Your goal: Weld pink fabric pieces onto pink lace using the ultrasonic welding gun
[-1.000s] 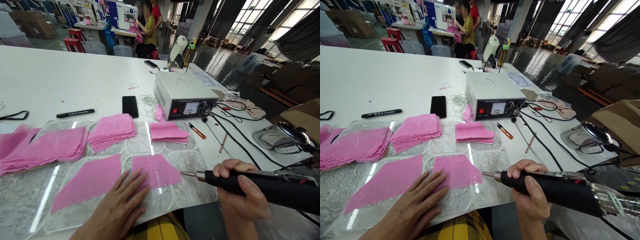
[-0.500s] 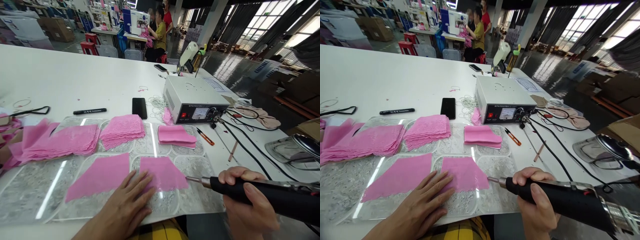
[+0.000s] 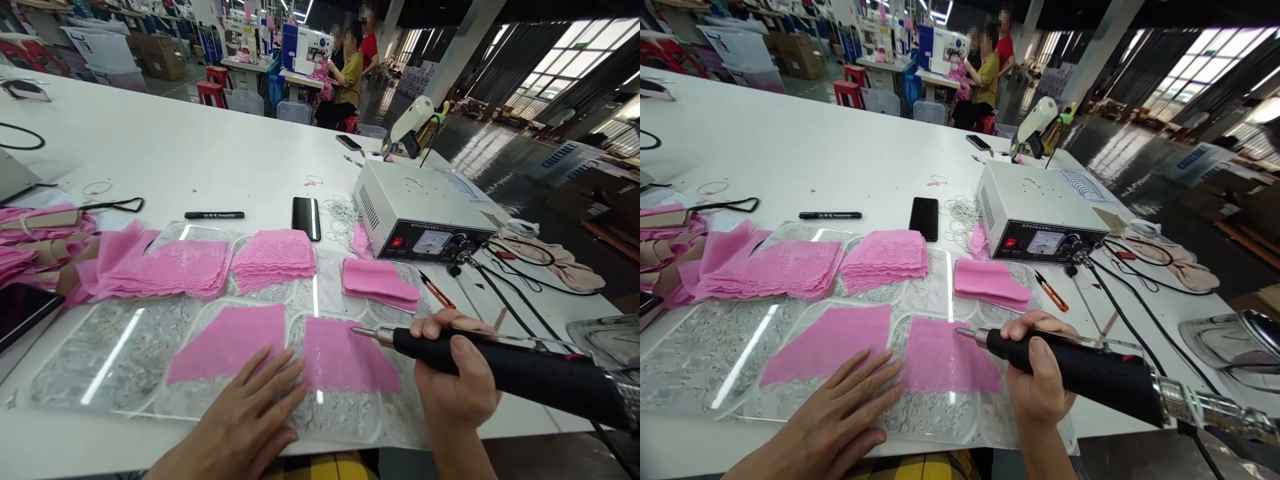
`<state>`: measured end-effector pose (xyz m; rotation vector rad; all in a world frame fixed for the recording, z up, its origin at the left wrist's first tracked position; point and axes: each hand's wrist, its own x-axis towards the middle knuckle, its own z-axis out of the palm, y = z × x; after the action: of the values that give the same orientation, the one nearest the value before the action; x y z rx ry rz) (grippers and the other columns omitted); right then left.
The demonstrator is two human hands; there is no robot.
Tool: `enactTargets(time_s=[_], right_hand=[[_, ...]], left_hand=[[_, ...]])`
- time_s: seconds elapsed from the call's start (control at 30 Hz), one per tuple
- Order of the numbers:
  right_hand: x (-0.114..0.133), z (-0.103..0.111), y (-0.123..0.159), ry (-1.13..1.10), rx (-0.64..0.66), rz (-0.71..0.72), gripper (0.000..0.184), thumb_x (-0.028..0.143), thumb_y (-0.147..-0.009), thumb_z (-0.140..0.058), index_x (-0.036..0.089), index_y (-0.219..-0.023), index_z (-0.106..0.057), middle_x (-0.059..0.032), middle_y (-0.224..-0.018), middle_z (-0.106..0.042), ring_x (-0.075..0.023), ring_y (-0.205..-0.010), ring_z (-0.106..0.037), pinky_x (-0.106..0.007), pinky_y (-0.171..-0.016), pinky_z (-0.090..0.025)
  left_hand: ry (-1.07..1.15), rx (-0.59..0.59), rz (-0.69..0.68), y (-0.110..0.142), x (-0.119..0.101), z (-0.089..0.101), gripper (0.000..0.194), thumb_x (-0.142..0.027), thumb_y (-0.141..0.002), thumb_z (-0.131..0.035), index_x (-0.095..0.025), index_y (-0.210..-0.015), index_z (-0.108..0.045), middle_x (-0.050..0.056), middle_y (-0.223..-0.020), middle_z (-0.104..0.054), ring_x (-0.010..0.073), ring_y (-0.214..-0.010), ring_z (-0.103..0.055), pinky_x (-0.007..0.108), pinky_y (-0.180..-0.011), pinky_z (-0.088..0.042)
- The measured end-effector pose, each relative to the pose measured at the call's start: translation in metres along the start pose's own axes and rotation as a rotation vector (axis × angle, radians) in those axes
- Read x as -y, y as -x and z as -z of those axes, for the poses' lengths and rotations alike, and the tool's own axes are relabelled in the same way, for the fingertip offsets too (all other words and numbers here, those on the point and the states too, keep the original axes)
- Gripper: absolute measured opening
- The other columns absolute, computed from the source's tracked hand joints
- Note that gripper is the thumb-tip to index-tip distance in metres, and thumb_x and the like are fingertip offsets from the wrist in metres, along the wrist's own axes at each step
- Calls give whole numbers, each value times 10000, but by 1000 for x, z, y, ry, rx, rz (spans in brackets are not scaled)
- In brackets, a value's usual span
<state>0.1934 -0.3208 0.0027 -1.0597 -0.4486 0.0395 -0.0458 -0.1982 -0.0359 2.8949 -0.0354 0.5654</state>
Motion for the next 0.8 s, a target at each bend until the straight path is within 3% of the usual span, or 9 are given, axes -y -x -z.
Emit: enactTargets(time_s=[0.5,0.8], right_hand=[[-8,-9,-2,78,102,55,54,196,-701,-608,198,-737,-568,10,-732,-573,-113,-573,-519,-319,-541,-499],[-4,-19,1,56,56,31,78,192,-667,-588,198,-738,-557,14,-728,-530,-109,-576,-493,-301,-530,-481]], left_hand=[[26,106,-23,1,4,-2,471,-278,-912,-593,-198,-1367,-501,41,-1457,-464,255,-1393,-362,453,-1182,-278],[112,108,-5,0,1,2,470,-242,-885,-618,-184,-1341,-518,75,-1394,-535,263,-1369,-402,466,-1173,-292]])
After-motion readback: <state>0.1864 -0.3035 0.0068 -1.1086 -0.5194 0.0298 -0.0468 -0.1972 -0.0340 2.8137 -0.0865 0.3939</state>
